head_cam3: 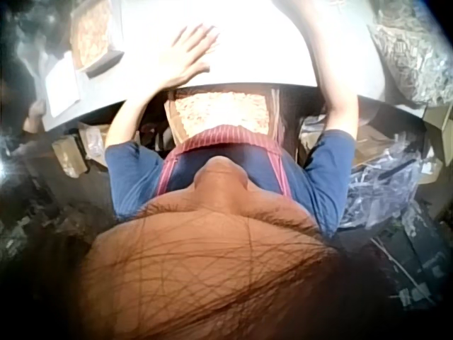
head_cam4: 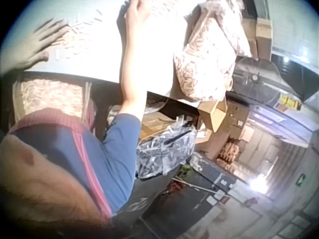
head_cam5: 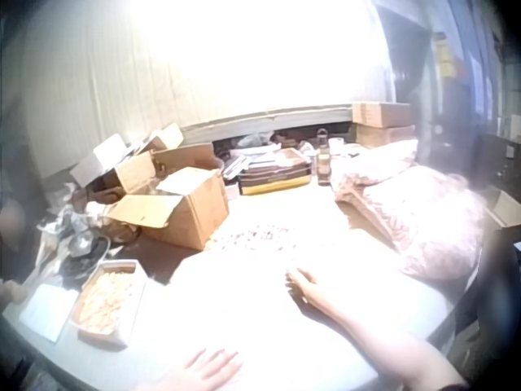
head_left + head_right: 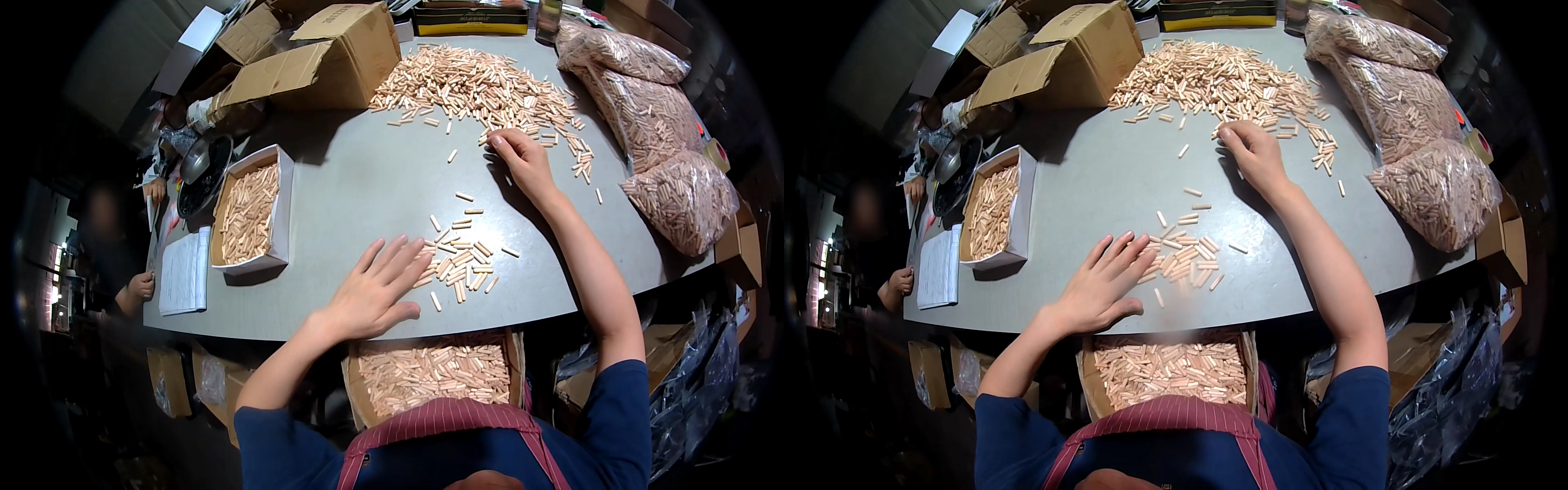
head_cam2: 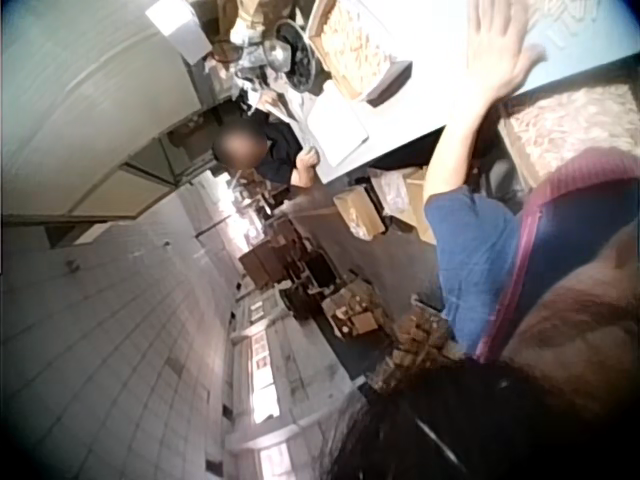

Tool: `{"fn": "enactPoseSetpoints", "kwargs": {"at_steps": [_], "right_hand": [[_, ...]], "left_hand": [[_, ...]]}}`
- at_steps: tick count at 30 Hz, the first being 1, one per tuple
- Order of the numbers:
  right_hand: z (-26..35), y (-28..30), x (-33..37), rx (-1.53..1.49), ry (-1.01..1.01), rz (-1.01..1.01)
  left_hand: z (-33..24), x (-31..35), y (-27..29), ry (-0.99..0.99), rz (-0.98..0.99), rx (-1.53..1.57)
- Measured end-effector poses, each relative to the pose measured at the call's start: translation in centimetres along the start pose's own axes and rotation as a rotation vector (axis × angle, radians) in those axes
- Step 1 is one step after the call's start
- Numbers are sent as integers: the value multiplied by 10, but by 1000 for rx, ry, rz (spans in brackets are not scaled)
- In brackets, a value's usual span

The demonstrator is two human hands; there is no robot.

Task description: The person sorts small wooden sticks on a table, moving them from a large pile into a cardboard box. They use both hands to gather and transfer the sticks, occasionally picking up individual pieces to inspect them before placing them in the box.

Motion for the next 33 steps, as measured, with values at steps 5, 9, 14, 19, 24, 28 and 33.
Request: {"fn": "enactPoseSetpoints", "kwargs": {"at_steps": [5,9,14,19,24,28,33], "right_hand": [[1,-2,0,14,-3,10],[2,-1,0,27,13,19],[3,-1,1,29,17,23],[3,-2,1,42,6,43],[4,-4,0,35,34,60],[4,1,0,36,52,61],[12,-2,-1,77,127,66]], "left_hand": [[-8,17,4,0,4,-29],[-14,28,6,21,-1,-35],[-15,41,8,83,-29,33],[-6,36,26,196,-407,159],[-2,2,34,219,-591,75],[-1,-18,26,138,-551,-42],[-8,-17,24,80,-455,-206]]}}
Point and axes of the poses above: each hand's wrist, its own x-axis away from the middle knuckle, its own y-axis out of the back of the hand, z = x × y, the point moved 6 cm from there along -x, towards the middle knuckle, and after that the axes turned 15 degrees about -z, right-handed, at the moved point
